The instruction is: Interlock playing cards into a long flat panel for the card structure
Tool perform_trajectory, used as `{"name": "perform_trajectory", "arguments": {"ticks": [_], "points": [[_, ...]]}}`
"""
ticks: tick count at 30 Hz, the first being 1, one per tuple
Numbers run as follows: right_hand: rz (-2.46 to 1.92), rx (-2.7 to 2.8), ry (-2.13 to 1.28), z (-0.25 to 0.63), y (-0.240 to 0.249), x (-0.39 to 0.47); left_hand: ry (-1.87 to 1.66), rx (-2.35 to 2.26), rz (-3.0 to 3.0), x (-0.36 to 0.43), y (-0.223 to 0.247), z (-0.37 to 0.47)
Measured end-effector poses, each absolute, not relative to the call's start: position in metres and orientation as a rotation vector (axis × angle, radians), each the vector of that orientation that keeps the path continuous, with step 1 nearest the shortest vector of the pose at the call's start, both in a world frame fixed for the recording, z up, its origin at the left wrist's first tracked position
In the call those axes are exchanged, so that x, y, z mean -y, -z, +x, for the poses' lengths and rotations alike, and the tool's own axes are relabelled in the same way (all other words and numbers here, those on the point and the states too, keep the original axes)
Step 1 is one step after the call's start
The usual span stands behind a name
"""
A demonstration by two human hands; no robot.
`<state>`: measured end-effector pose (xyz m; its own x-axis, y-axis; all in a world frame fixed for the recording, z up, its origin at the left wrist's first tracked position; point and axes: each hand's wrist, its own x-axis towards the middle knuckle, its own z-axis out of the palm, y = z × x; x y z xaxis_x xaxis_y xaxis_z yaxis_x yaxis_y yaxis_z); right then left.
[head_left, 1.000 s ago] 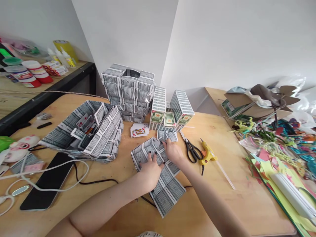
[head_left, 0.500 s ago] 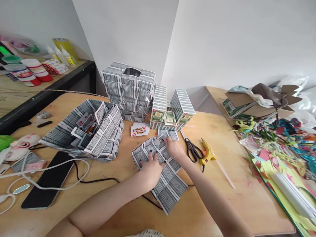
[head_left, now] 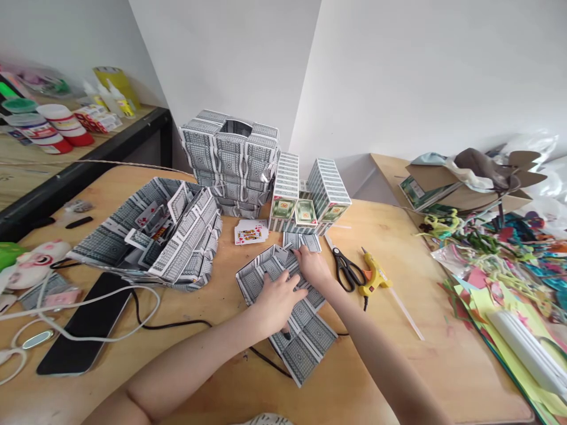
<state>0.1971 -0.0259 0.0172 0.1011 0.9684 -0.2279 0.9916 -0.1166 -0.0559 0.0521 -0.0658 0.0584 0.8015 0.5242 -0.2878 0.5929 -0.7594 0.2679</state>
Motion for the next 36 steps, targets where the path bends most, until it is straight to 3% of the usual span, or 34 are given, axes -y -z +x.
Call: {"name": "perform_trajectory", "arguments": {"ticks": [36], "points": [[2.171, -2.122, 0.344, 0.211, -0.013, 0.022, 0.308, -0.899, 2.611, 0.074, -0.054, 0.051]]}}
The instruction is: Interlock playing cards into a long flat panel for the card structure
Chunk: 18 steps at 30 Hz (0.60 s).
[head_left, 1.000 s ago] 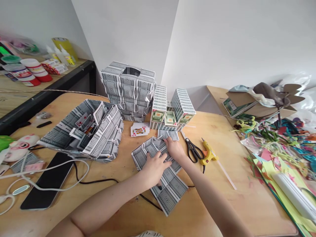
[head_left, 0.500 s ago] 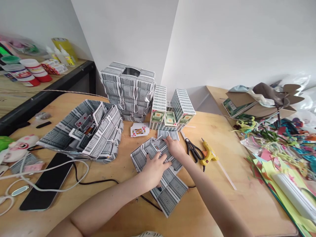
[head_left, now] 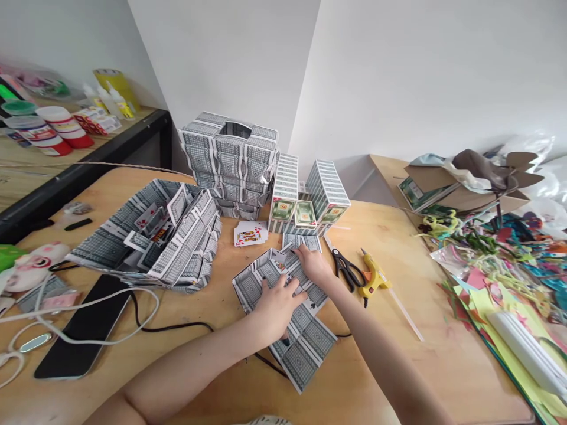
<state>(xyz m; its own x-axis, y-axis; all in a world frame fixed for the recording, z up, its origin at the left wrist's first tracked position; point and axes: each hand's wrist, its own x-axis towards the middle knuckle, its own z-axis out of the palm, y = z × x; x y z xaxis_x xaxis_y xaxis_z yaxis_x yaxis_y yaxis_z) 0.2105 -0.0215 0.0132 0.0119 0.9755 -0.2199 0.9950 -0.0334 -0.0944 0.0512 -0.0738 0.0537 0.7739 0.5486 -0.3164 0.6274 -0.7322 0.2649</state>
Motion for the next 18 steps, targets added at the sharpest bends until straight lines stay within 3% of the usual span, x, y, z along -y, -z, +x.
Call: {"name": "perform_trajectory", "arguments": {"ticks": [8, 14, 18], "points": [[2.228, -2.280, 0.561, 0.218, -0.010, 0.020, 0.270, -0.877, 2.615, 0.073, -0.064, 0.050], [2.196, -2.563, 1.158, 0.227, -0.010, 0.023, -0.232, -1.100, 2.618, 0.034, -0.082, 0.035], [2.023, -2.406, 1.703, 0.223, -0.010, 0.024, -0.195, -1.200, 2.457, 0.004, -0.072, 0.024]]}}
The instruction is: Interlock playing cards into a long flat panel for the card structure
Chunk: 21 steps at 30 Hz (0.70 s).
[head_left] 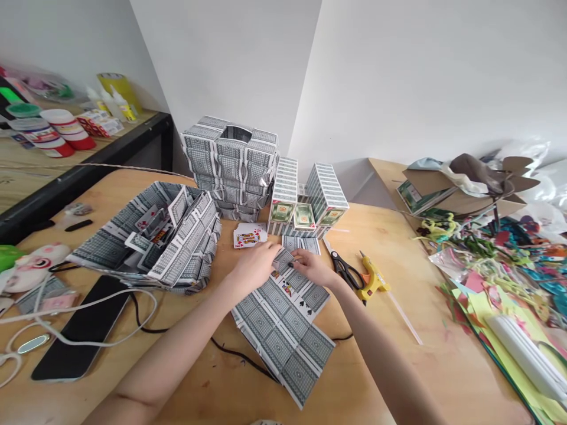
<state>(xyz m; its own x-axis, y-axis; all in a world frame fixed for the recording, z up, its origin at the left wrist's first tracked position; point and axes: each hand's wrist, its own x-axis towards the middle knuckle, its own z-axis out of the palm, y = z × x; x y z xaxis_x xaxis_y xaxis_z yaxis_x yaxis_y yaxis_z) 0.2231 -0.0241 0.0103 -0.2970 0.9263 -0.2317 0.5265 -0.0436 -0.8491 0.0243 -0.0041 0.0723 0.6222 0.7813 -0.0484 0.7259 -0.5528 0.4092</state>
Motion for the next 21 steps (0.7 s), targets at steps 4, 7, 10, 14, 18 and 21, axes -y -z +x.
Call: {"name": "perform_trajectory", "arguments": {"ticks": [4, 7, 10, 14, 18, 21], "points": [[-1.490, 1.828, -1.291, 0.215, -0.014, 0.023, -0.101, -1.218, 2.302, -0.013, -0.058, 0.019], [-1.516, 1.870, -1.196, 0.214, -0.015, 0.023, -0.122, -1.275, 2.273, -0.020, -0.054, 0.015], [-1.517, 1.834, -1.168, 0.216, -0.013, 0.024, -0.157, -1.315, 2.262, -0.025, -0.052, 0.010], [-1.492, 1.771, -1.222, 0.218, -0.009, 0.027, -0.153, -1.337, 2.214, -0.029, -0.048, 0.008], [-1.500, 1.720, -1.253, 0.218, -0.008, 0.028, -0.156, -1.371, 2.169, -0.030, -0.049, 0.010], [-1.503, 1.704, -1.241, 0.217, -0.009, 0.027, -0.149, -1.391, 2.151, -0.030, -0.050, 0.011]]}}
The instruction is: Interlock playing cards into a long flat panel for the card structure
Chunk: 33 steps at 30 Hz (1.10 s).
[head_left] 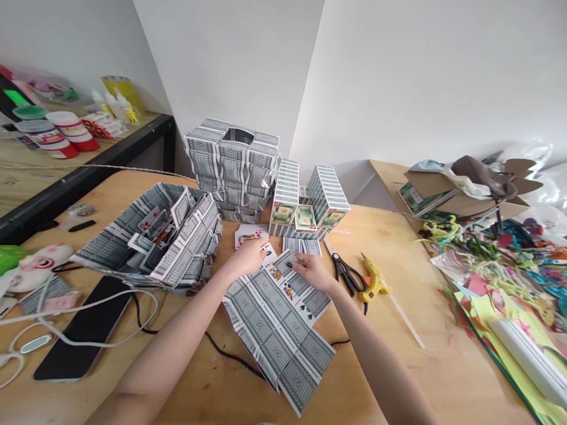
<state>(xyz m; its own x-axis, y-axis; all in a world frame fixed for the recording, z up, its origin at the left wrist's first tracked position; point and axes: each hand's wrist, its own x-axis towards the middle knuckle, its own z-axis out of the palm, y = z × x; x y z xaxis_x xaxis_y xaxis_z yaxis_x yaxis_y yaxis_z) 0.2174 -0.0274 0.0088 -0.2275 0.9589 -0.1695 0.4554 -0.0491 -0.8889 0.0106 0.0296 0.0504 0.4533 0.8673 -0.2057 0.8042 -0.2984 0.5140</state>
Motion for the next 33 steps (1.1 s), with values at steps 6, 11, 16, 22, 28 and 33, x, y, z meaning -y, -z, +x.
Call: {"name": "perform_trajectory", "arguments": {"ticks": [6, 11, 16, 22, 28, 33], "points": [[-1.470, 1.681, -1.267, 0.217, -0.009, 0.028, -0.142, -1.401, 2.122, -0.031, -0.045, 0.008], [-1.451, 1.675, -1.267, 0.218, -0.008, 0.028, -0.151, -1.398, 2.102, -0.032, -0.044, 0.009], [-1.413, 1.645, -1.303, 0.217, -0.006, 0.029, -0.171, -1.386, 2.091, -0.032, -0.046, 0.010], [-1.409, 1.653, -1.295, 0.220, -0.004, 0.029, -0.225, -1.322, 2.065, -0.031, -0.050, 0.009], [-1.432, 1.654, -1.259, 0.222, -0.003, 0.029, -0.299, -1.272, 2.021, -0.031, -0.047, 0.008], [-1.433, 1.695, -1.226, 0.221, -0.005, 0.029, -0.341, -1.259, 2.037, -0.034, -0.039, 0.008]]}}
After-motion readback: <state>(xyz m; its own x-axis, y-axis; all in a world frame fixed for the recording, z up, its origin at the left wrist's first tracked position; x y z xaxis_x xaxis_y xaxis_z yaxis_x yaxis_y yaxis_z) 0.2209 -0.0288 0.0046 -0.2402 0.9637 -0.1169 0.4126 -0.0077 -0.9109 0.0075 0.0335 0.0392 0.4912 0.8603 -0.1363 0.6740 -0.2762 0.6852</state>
